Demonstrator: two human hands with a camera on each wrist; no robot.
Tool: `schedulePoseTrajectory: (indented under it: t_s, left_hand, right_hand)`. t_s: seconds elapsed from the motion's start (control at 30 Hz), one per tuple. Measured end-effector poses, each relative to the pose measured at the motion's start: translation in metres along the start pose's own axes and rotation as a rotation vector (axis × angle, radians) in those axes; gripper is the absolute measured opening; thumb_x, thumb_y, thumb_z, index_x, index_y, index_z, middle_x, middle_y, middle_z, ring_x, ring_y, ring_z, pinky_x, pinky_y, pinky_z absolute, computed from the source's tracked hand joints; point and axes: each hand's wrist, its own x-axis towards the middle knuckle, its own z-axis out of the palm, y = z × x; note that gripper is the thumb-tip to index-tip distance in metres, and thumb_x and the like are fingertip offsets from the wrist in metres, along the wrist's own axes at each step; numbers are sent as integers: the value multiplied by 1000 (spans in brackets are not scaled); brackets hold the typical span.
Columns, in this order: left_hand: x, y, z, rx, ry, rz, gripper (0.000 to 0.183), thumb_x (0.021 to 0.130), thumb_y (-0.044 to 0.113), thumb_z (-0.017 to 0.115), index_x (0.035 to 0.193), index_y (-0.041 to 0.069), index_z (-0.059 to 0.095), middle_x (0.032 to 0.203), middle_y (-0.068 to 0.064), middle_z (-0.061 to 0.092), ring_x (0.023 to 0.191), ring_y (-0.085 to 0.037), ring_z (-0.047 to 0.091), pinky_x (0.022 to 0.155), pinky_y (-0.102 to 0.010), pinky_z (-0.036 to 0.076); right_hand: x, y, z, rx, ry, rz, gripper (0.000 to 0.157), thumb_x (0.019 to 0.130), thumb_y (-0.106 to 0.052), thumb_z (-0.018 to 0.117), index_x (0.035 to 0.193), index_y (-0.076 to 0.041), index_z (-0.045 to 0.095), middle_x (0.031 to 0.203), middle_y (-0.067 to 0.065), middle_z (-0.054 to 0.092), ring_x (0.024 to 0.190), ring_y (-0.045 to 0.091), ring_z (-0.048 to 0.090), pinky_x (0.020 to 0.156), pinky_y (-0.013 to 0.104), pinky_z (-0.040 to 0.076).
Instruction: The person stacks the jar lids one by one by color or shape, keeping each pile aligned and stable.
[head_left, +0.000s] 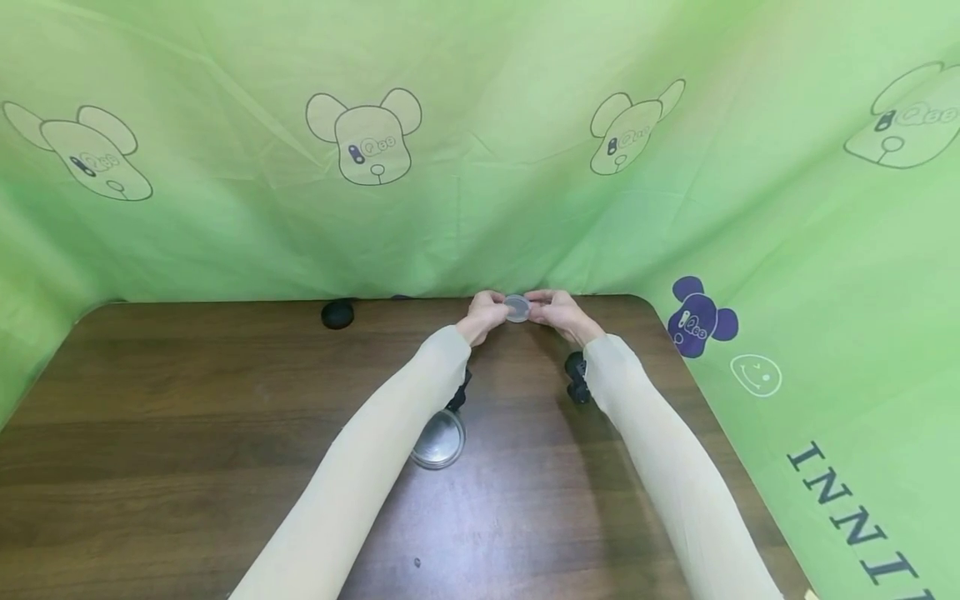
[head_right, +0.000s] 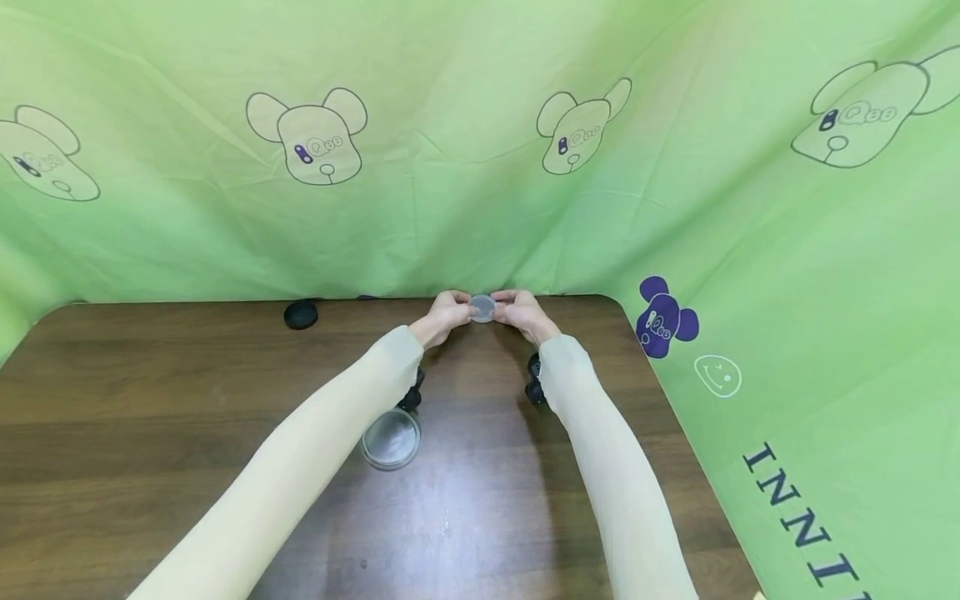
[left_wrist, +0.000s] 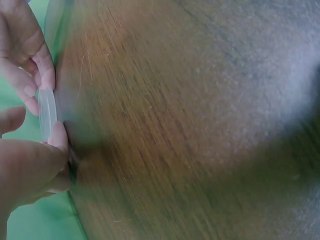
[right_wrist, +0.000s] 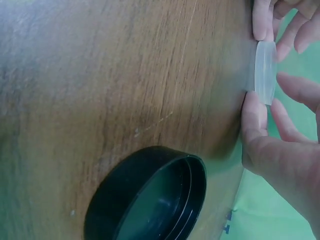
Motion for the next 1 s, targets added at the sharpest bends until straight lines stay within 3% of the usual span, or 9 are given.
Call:
schedulePoseTrajectory:
  t_s: [0.13,0.27,0.7,1.0]
  left_hand:
    - [-18,7,-2,9,34,27,47,87,7,69,131,4,56,120,-8,60,111,-20,56,93,-27,46]
    - [-26,9,-3,22,59,76,46,85,5,71,129,4,59,117,-8,62,108,-20,56,91,-26,46]
    - [-28,9,-2,60,128,114,47,72,-6,78,118,2,67,106,-9,68,99,-20,60,84,-23,48]
    - [-32,11,0,69,150,99,45,72,-7,78,115,2,68,106,-9,67,102,-20,57,86,-25,47]
  right_hand:
    - [-3,0,0,3,-4,-1,57,89,15,53,141,15,31,132,33,44,86,7,56,74,12,48]
    - [-5,0,0,-3,3,-28,58,87,16,55,140,15,33,131,34,44,89,11,56,77,14,50]
    - [-4,-2,2,-71,24,-19,56,86,15,57,138,15,36,128,33,46,102,23,52,74,13,49]
    - [-9,-1,2,-131,19,-10,56,87,13,59,140,9,39,129,27,45,109,26,48,79,18,48]
